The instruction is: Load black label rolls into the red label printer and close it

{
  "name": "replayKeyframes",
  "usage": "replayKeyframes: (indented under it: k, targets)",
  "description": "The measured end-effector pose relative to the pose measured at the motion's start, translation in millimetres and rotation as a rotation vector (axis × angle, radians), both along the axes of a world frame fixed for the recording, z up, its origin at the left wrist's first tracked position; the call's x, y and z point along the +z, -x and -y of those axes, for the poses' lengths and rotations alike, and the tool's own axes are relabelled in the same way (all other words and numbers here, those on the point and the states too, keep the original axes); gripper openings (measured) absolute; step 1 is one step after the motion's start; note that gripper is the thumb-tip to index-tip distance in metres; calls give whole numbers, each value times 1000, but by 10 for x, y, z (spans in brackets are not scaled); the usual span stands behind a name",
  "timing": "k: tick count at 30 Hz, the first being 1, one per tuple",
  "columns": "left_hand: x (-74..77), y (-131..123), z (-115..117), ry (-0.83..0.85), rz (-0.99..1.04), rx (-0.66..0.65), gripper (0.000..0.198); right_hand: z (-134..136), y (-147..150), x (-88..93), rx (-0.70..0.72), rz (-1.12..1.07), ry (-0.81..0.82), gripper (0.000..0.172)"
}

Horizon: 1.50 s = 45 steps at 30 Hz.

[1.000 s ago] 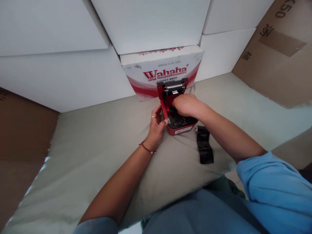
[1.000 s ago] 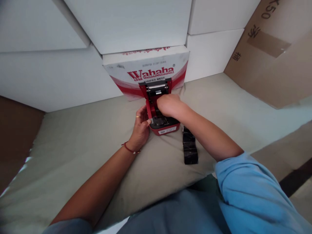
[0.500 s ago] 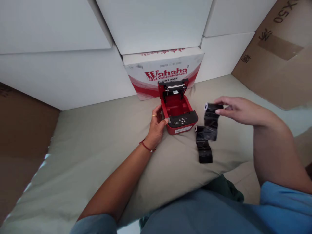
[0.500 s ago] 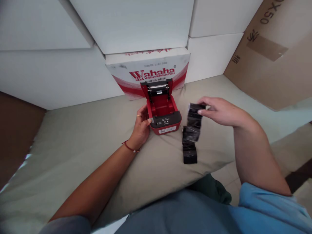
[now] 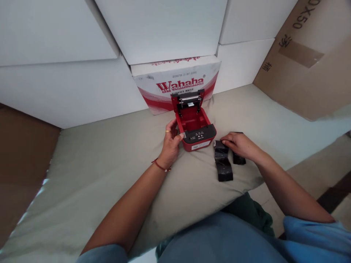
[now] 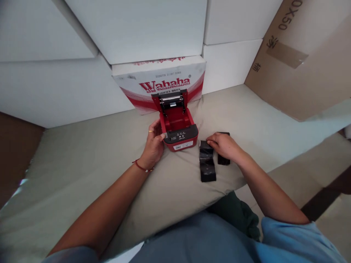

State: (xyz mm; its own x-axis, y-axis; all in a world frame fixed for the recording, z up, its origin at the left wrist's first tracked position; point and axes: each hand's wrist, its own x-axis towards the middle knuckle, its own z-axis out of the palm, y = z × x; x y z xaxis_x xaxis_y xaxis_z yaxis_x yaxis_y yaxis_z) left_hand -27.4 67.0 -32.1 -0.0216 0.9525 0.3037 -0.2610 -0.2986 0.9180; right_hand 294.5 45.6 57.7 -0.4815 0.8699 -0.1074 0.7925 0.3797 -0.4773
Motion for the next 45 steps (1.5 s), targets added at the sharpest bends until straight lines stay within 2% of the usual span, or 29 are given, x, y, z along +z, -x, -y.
replayKeyframes:
  k: [5,7,9,12,14,16,17,19,24,29,34,38,40,43,45]
  targets:
    - [-8,-29,-8,-25,28,1,75,124,15,-70,35,21,16,39]
    - [-2,-39,-5,-20,24,-2,75,189,-5,0,40,11,19,38]
    - [4,-44,-3,-17,28,-4,76,239,-50,204,81,-60,52,35]
    - [6,-47,-5,-24,29,-11,75,236,-107,714,112,-200,95,39]
    - [4,-49,-8,-26,21,-10,74,159,-59,1041,62,-219,19,44]
    - [4,-52,-12,-25,17,-11,74,23,100,1224,14,-201,-62,46]
    - [5,-55,-13,-23,17,-15,74,-62,217,1246,-2,-189,-83,45]
    - [12,-64,-14,-18,25,-24,74,-247,496,1167,-21,-166,-105,41]
    - [30,-82,-16,-6,29,3,74,-660,1078,746,-5,26,-215,36]
    - [3,-74,-28,-5,9,-1,76,-909,1213,539,11,216,-311,35]
    - [14,-75,-20,13,31,-38,77,-1004,1302,507,8,281,-339,39]
    - [63,-86,6,14,54,-18,77,-927,1341,588,-11,213,-246,51]
    - [71,-87,8,15,50,-24,78,-792,1282,645,-10,84,-203,47]
    - [52,-86,-9,20,35,-33,79,-456,1102,701,-17,-133,-323,35]
    - [39,-86,-15,18,20,-26,79,-202,958,687,42,-213,-433,34]
